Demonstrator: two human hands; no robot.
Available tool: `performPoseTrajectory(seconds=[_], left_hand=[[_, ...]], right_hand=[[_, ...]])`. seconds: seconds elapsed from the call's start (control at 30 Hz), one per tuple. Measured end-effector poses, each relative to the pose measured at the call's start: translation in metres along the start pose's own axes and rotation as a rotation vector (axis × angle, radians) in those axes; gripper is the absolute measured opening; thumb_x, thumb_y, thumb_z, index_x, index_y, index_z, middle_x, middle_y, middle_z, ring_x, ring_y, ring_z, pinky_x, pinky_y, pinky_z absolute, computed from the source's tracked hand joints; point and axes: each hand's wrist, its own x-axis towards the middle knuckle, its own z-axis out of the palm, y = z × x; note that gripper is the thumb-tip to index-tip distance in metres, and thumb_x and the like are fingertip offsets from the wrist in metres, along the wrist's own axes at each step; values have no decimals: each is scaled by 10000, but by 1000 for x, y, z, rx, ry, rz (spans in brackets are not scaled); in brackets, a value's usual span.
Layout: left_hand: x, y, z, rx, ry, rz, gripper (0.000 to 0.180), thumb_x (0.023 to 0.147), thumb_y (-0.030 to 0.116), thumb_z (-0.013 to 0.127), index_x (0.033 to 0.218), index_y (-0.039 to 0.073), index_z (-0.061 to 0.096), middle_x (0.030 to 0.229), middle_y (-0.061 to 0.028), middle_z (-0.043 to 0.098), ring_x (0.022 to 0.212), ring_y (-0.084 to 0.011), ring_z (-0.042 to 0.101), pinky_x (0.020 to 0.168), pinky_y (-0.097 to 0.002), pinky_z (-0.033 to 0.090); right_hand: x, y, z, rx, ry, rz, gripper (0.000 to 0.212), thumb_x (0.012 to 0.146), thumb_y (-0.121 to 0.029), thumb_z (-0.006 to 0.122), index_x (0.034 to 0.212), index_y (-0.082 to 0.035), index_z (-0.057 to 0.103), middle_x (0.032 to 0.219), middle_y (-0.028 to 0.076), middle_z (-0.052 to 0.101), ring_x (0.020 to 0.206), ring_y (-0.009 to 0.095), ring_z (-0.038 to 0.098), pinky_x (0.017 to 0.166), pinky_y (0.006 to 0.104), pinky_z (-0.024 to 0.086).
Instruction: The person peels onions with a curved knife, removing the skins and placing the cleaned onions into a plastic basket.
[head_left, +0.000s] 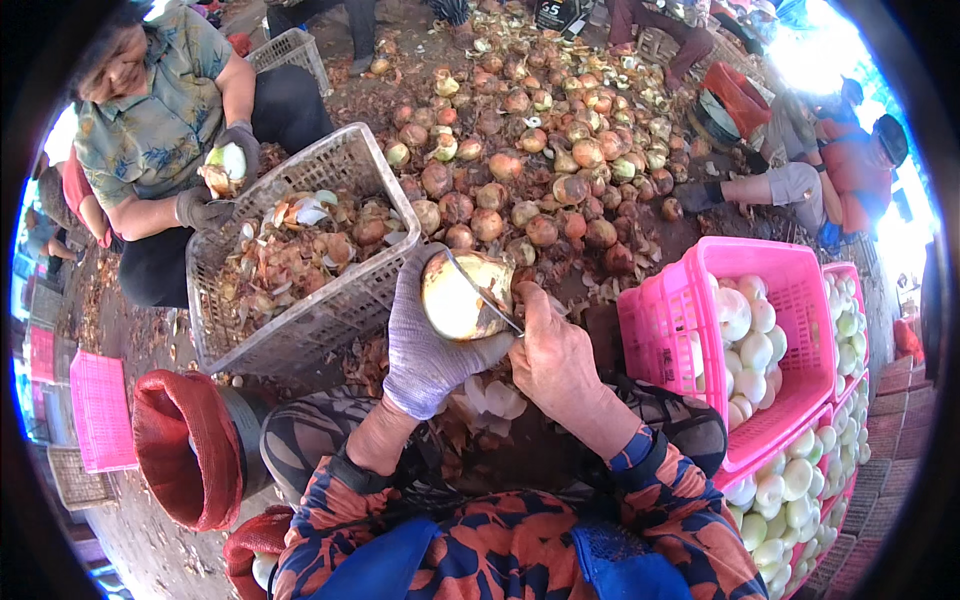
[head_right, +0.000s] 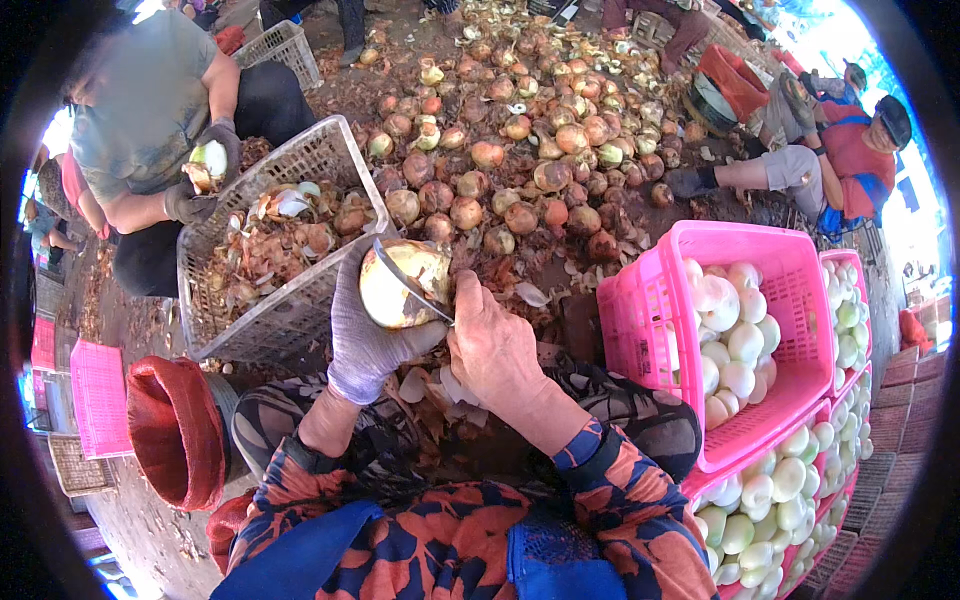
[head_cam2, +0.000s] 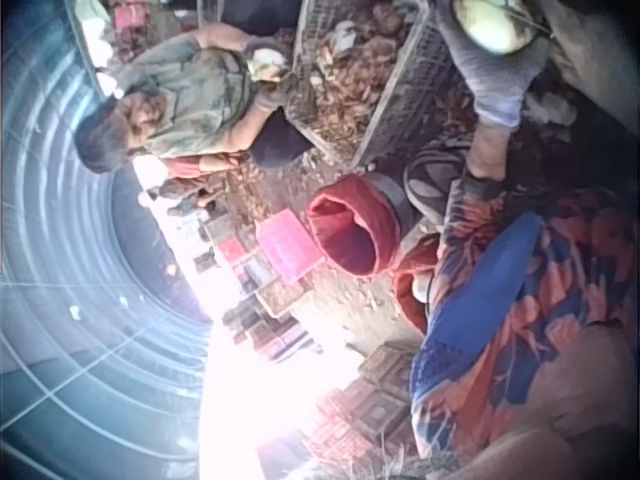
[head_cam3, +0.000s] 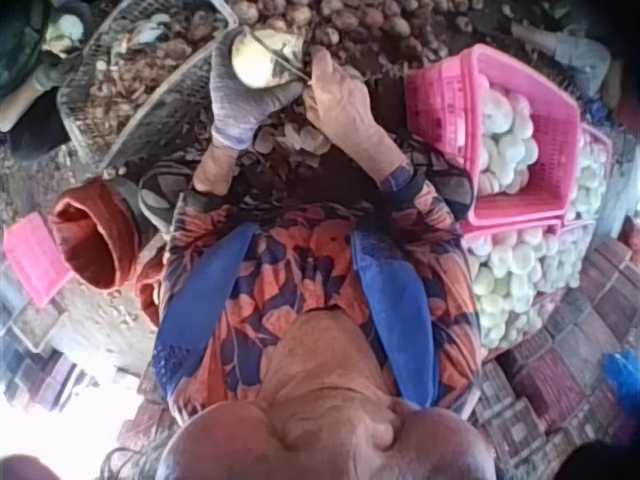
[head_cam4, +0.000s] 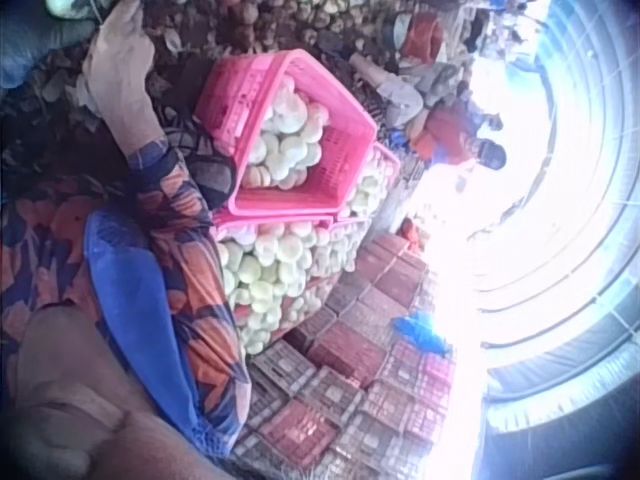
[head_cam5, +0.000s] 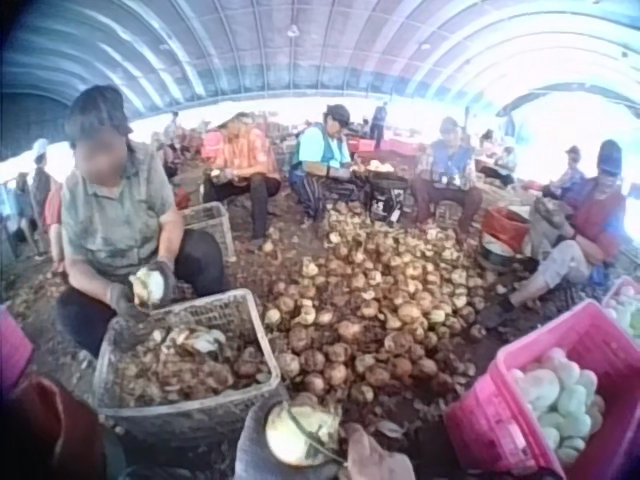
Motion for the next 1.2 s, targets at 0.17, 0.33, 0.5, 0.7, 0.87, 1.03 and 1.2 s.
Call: performPoseTrajectory(seconds=[0.17, 0.33, 0.5, 0.7, 0.87, 1.03, 1.2], left_hand=[[9, -10, -14, -162, 9, -56, 998, 599, 128, 995, 1398, 13, 409, 1301, -113, 631, 1175, -201, 633, 1023, -351, 535], [9, -9, -16, -312, -83, -47, 1005, 613, 122, 994, 1431, 22, 419, 1305, -96, 629, 1161, -196, 638, 1023, -360, 538], [11, -24, -17, -360, -30, -66, 909, 653, 132, 977, 1398, 10, 472, 1312, -114, 630, 1176, -201, 637, 995, -368, 558], [4, -19, -19, -752, -80, -282, 794, 735, 125, 922, 1397, -21, 509, 1288, -170, 661, 1113, -299, 689, 992, -465, 589], [-5, -27, -8, -766, -164, -320, 967, 677, 201, 969, 1460, -16, 444, 1339, -147, 631, 1202, -306, 642, 1010, -471, 561], [5, -65, -23, -844, -187, -441, 923, 681, 220, 952, 1434, -12, 472, 1298, -144, 652, 1162, -282, 663, 1002, -423, 565], [-16, -23, 0, -734, -132, -385, 885, 662, 198, 941, 1411, 12, 508, 1328, -137, 635, 1216, -253, 633, 1018, -372, 562]], right_hand=[[-18, 12, 2, 24, -25, -34, 542, 782, 34, 645, 1284, 74, 444, 950, 241, 648, 863, 425, 678, 713, 465, 556], [-7, 12, 5, -47, 8, -41, 505, 796, 18, 653, 1257, 64, 453, 913, 220, 624, 817, 409, 673, 670, 469, 543], [-3, 21, 14, -139, 63, -104, 304, 832, -5, 623, 1099, 16, 478, 851, 166, 612, 667, 369, 674, 543, 438, 549], [-17, 28, 8, -168, -2, -67, 390, 802, -3, 664, 1143, 24, 476, 914, 174, 601, 749, 359, 678, 592, 430, 552], [-3, 47, 26, -299, 78, -191, 300, 822, -22, 638, 1091, -9, 507, 848, 133, 588, 663, 315, 680, 551, 406, 560], [-14, 25, 3, -110, 3, -111, 493, 815, -85, 703, 1232, 39, 471, 1027, 189, 612, 876, 402, 676, 657, 465, 560], [-8, 37, 16, -138, -11, 0, 278, 861, -50, 624, 1110, -26, 503, 883, 167, 661, 743, 355, 704, 631, 431, 576]])
